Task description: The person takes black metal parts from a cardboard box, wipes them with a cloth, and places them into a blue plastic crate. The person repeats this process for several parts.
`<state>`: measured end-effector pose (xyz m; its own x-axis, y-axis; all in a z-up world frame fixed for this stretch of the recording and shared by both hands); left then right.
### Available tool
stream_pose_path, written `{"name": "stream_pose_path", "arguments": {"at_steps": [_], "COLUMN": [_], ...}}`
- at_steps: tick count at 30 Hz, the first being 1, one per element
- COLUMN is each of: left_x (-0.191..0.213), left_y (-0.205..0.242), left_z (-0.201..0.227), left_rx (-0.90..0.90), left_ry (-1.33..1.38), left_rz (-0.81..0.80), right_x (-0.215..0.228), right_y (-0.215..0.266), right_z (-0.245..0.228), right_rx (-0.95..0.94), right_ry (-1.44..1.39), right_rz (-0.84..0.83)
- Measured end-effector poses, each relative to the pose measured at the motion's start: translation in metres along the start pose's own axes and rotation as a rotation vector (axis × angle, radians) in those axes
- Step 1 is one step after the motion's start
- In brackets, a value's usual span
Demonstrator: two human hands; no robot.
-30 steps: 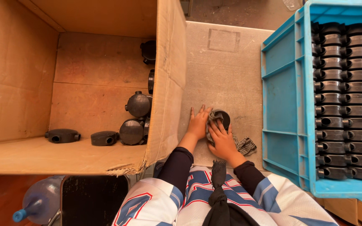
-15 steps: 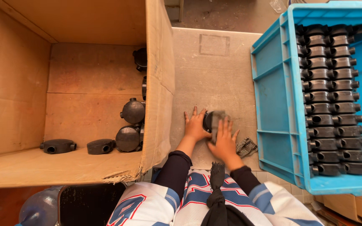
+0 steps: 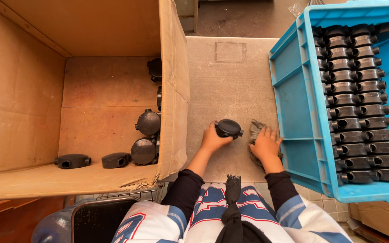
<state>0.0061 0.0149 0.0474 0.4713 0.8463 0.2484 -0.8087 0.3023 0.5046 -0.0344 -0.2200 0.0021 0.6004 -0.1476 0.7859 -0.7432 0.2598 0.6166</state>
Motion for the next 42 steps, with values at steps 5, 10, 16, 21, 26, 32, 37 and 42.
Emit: {"name": "stream_pose_path", "arguments": {"at_steps": [5,10,16,21,26,32,37,42], "left_x": [-0.011,-0.006,-0.029,-0.097,-0.197,-0.283,-0.318,-0.328], "left_y": [0.022,0.050,0.066,0.037,-0.012,-0.111,-0.195,-0.268], "left_z": [0.033,0.091,0.180,0.265,0.337,0.372,0.383,0.390], "left_rx": [0.073,-0.030,-0.573,-0.943,-0.907,-0.821,-0.659,-0.484], "left_ry": [0.304,0.452,0.229,0.141,0.122,-0.128,-0.482,-0.850], "left_rz": [-0.012,-0.022,-0.023,-0.036,-0.107,-0.082,-0.053,0.011], "right_x": [0.069,0.092,0.151,0.196,0.245,0.270,0.283,0.268], "right_y": [0.105,0.111,0.116,0.093,0.067,-0.030,-0.120,-0.194], "right_z": [-0.064,-0.062,-0.001,0.100,0.191,0.293,0.327,0.328], "right_rx": [0.346,0.413,0.639,0.737,0.575,0.493,0.351,0.256], "right_ry": [-0.645,-1.300,-2.146,-2.167,-1.999,-2.083,-2.110,-2.358], "right_rz": [0.225,0.124,-0.045,0.205,0.502,0.696,0.719,0.568]}}
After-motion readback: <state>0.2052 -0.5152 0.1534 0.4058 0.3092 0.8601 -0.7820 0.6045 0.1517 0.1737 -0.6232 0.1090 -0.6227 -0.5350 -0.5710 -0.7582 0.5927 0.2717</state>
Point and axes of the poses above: each hand's wrist, its own y-axis away from the middle knuckle, its own x-axis out of the back of the hand, z = x × y, the point moved 1 cm from there along -y, towards the middle knuckle, and after that the axes turned 8 degrees about -z, right-handed, at the moved point
